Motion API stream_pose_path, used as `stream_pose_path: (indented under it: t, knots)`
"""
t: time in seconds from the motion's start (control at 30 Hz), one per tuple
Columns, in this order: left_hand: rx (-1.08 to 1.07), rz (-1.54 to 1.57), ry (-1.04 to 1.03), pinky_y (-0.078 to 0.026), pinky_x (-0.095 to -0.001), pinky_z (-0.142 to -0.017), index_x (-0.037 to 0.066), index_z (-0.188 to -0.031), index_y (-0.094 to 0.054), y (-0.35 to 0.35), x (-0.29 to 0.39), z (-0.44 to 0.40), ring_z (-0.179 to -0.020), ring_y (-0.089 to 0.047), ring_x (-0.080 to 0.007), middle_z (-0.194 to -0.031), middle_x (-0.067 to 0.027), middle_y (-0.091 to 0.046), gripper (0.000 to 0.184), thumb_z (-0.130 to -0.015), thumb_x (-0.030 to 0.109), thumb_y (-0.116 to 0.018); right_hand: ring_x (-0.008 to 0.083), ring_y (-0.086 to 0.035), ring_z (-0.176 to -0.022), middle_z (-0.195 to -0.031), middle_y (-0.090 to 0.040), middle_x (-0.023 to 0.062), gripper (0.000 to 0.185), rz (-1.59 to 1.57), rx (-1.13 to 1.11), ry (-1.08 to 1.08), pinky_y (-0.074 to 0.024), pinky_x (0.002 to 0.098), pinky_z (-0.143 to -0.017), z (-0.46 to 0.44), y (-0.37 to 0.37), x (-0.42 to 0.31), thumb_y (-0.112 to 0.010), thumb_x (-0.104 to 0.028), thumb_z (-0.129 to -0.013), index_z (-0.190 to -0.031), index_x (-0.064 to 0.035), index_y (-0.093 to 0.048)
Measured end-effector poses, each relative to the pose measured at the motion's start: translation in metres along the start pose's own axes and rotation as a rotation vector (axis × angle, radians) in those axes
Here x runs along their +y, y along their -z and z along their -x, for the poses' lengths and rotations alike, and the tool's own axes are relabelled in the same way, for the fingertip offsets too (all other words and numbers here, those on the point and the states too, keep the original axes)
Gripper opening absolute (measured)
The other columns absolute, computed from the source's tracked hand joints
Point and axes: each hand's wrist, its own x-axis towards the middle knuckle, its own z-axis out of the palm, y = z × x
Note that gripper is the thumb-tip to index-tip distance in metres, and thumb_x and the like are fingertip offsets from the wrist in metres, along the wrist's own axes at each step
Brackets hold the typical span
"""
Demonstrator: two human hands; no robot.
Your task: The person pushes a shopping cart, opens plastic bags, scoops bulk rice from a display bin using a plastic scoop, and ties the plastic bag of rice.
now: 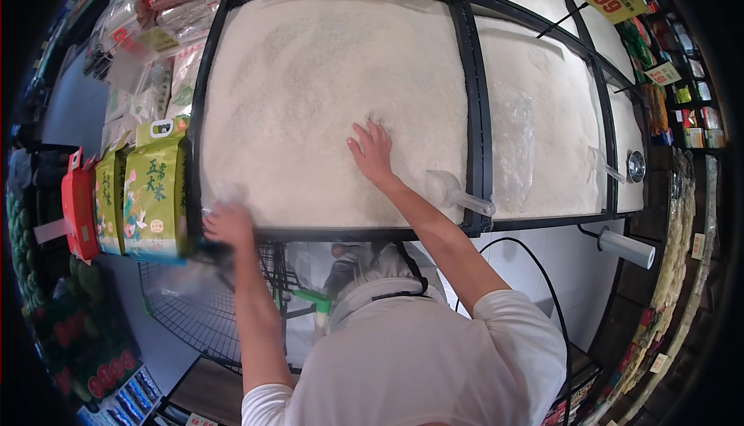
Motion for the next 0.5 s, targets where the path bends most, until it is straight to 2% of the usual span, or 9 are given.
stream_pose_path:
  t: [0.1,0.2,0.23,0.33,0.43,0.5]
  knots:
    - [0.017,-0.004,-0.005,-0.024,-0.0654,-0.109,0.017,-0.129,-0.058,-0.003,-0.002,0.0,-0.137,-0.037,-0.039,-0.131,-0.0199,-0.054,0.049,-0.092,0.049,-0.054,0.0352,-0.031,-0.14,-0.148,-0.041,0.0113,0.043,0.05,-0.232,0.179,-0.0274,0.0632,-0.108,0.021,0.002,-0.029,-0.058,-0.041,-0.094,-0.128,-0.0163,-0.062]
    - [0.023,0.002,-0.006,-0.024,-0.065,-0.109,0.017,-0.129,-0.059,-0.003,-0.002,0.001,-0.137,-0.037,-0.0386,-0.131,-0.0196,-0.054,0.049,-0.092,0.049,-0.054,0.032,-0.03,-0.141,-0.148,-0.042,0.0074,0.04,0.058,-0.345,0.415,-0.0245,0.0646,-0.11,0.045,0.005,-0.027,-0.06,-0.041,-0.092,-0.126,-0.0197,-0.064]
    - [0.023,0.005,-0.005,-0.024,-0.0649,-0.109,0.016,-0.129,-0.059,-0.003,-0.002,0.001,-0.137,-0.037,-0.0385,-0.131,-0.0195,-0.054,0.049,-0.092,0.049,-0.054,0.0289,-0.032,-0.141,-0.147,-0.044,0.0043,0.037,0.074,-0.349,0.481,-0.0239,0.0608,-0.112,0.052,0.011,-0.023,-0.062,-0.038,-0.09,-0.122,-0.0211,-0.066]
    - [0.026,0.021,-0.008,-0.024,-0.0649,-0.109,0.016,-0.129,-0.059,-0.004,-0.003,0.001,-0.137,-0.037,-0.0383,-0.131,-0.0197,-0.054,0.049,-0.091,0.048,-0.054,0.028,-0.035,-0.14,-0.145,-0.046,0.0032,0.034,0.035,-0.385,0.628,-0.0249,0.0552,-0.115,0.057,0.032,-0.003,-0.065,-0.028,-0.086,-0.12,-0.02,-0.066]
    - [0.011,0.023,-0.007,-0.024,-0.065,-0.109,0.016,-0.129,-0.059,-0.001,-0.002,0.001,-0.137,-0.037,-0.0383,-0.131,-0.0201,-0.054,0.049,-0.091,0.047,-0.054,0.0284,-0.038,-0.138,-0.143,-0.048,0.0042,0.038,0.184,-0.357,0.56,-0.0264,0.0497,-0.116,0.052,0.046,0.023,-0.067,-0.019,-0.08,-0.119,-0.0187,-0.065]
    - [0.011,0.009,-0.002,-0.024,-0.0647,-0.109,0.017,-0.13,-0.058,-0.001,-0.002,0.001,-0.137,-0.037,-0.037,-0.131,-0.0198,-0.053,0.049,-0.092,0.048,-0.055,0.029,-0.038,-0.138,-0.143,-0.048,0.0056,0.042,0.164,-0.226,0.489,-0.0271,0.0493,-0.115,0.043,0.05,0.039,-0.068,-0.015,-0.077,-0.119,-0.0183,-0.064]
